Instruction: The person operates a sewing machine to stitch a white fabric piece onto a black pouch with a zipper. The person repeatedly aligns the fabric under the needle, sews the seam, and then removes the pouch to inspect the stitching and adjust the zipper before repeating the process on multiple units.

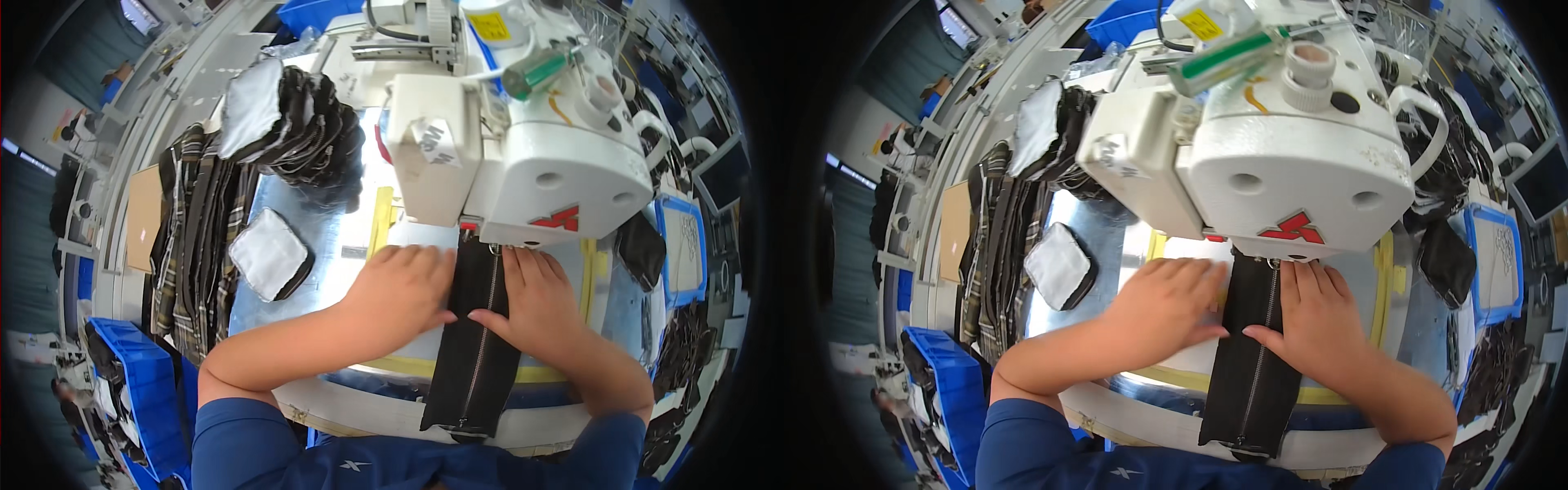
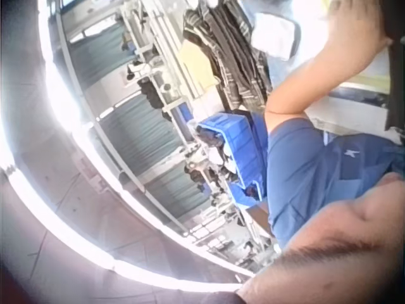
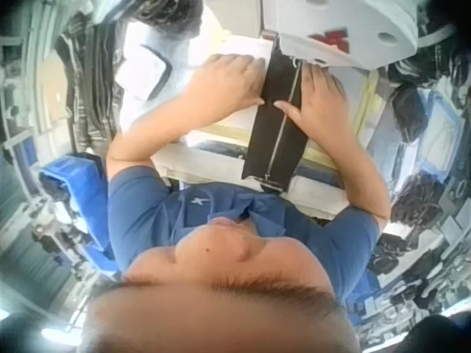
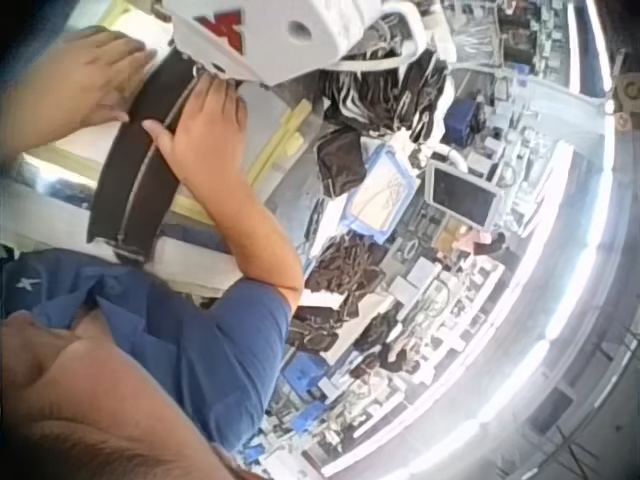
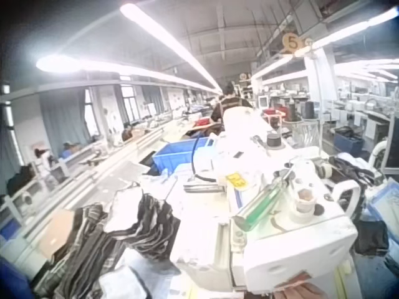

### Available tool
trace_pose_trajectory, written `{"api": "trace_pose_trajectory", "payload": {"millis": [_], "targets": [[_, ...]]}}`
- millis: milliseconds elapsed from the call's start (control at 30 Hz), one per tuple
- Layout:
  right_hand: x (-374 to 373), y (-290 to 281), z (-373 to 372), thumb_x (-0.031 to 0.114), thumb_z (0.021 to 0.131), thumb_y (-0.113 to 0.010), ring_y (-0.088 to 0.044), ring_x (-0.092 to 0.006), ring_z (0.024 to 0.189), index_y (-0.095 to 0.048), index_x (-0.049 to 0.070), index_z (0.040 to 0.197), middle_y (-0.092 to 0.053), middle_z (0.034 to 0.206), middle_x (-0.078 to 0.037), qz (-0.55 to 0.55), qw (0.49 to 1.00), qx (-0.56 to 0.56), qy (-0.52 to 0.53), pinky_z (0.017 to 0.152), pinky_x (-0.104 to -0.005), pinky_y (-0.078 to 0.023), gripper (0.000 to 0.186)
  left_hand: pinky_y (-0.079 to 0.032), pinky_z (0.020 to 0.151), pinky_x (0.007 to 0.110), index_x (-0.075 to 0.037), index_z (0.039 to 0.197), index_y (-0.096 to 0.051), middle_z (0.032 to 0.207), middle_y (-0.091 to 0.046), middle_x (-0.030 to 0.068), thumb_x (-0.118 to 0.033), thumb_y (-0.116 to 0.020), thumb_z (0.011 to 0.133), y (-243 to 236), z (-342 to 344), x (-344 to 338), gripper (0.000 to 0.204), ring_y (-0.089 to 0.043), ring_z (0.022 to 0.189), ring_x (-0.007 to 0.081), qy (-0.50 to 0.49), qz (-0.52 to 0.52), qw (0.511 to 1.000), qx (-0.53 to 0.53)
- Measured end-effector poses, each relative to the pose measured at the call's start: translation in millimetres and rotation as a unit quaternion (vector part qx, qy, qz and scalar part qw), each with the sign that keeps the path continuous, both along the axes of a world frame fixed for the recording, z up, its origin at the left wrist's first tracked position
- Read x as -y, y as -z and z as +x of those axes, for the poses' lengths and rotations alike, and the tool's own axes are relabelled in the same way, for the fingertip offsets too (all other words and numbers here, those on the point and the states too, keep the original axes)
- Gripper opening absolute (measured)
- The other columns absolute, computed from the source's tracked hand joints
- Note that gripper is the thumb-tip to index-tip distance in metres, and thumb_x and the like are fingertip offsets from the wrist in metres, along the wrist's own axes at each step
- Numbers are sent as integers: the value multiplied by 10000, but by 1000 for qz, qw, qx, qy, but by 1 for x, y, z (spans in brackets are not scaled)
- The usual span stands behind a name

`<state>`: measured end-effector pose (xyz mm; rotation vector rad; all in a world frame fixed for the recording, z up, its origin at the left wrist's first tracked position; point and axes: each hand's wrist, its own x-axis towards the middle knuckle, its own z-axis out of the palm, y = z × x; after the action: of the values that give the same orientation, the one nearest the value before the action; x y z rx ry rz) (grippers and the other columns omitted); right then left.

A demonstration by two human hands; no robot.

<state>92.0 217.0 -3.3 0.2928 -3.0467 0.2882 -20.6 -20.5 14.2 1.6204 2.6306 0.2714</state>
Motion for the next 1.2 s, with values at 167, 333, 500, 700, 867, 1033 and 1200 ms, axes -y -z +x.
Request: {"api": "trace_pose_trajectory", "payload": {"millis": [167,333,500,700,867,1033,1200], "targets": [[-1,6,5,606,870,-789,-595,-468,1287,-515,-155,1453,-592,1412,-323,17,1000,-17,7,1147,-524,-448,997,-538,846,460,-58,1013,-636,1028,-684,132,-310,-827,876,-7,-8,84,345,-683,960,336,-240,-21,970,-41],[1,7,5,611,882,-776,-602,-441,1300,-531,-155,1442,-600,1422,-318,22,999,-39,0,1137,-504,-458,981,-543,800,510,-7,943,-637,924,-701,198,-173,-782,915,9,-11,160,222,-693,890,421,-334,20,942,13],[8,-17,15,605,876,-799,-607,-412,1327,-552,-132,1444,-621,1414,-301,-49,997,-45,-38,1115,-495,-479,963,-489,591,355,6,908,-650,730,-669,97,-83,-751,975,-27,7,110,151,-642,638,162,-340,187,892,233],[38,-56,29,313,952,-787,-728,-390,1057,-485,3,1518,-707,1252,-231,-450,883,129,-27,918,-474,-566,713,-557,771,253,-8,1070,-637,975,-717,49,-100,-666,1085,-40,39,8,98,-669,845,84,-148,324,681,640],[-3,-54,26,70,974,-677,-751,-250,810,-603,63,1348,-755,947,-136,-488,859,142,64,736,-390,-557,381,-587,844,351,20,1198,-702,1061,-713,133,-59,-880,825,-37,7,-25,420,-720,923,228,18,360,920,154],[-12,-4,31,37,972,-683,-749,-258,781,-589,92,1332,-752,945,-134,-545,833,80,46,697,-390,-551,376,-595,854,356,-4,1302,-701,1136,-715,150,-81,-919,805,20,9,-25,548,-727,965,236,15,325,873,364],[-13,2,30,61,963,-727,-737,-324,772,-584,85,1263,-734,915,-131,-481,872,66,64,705,-393,-555,333,-585,744,307,-22,1277,-712,1108,-735,128,-34,-888,836,27,10,-27,475,-727,899,220,-27,262,886,382]]}}
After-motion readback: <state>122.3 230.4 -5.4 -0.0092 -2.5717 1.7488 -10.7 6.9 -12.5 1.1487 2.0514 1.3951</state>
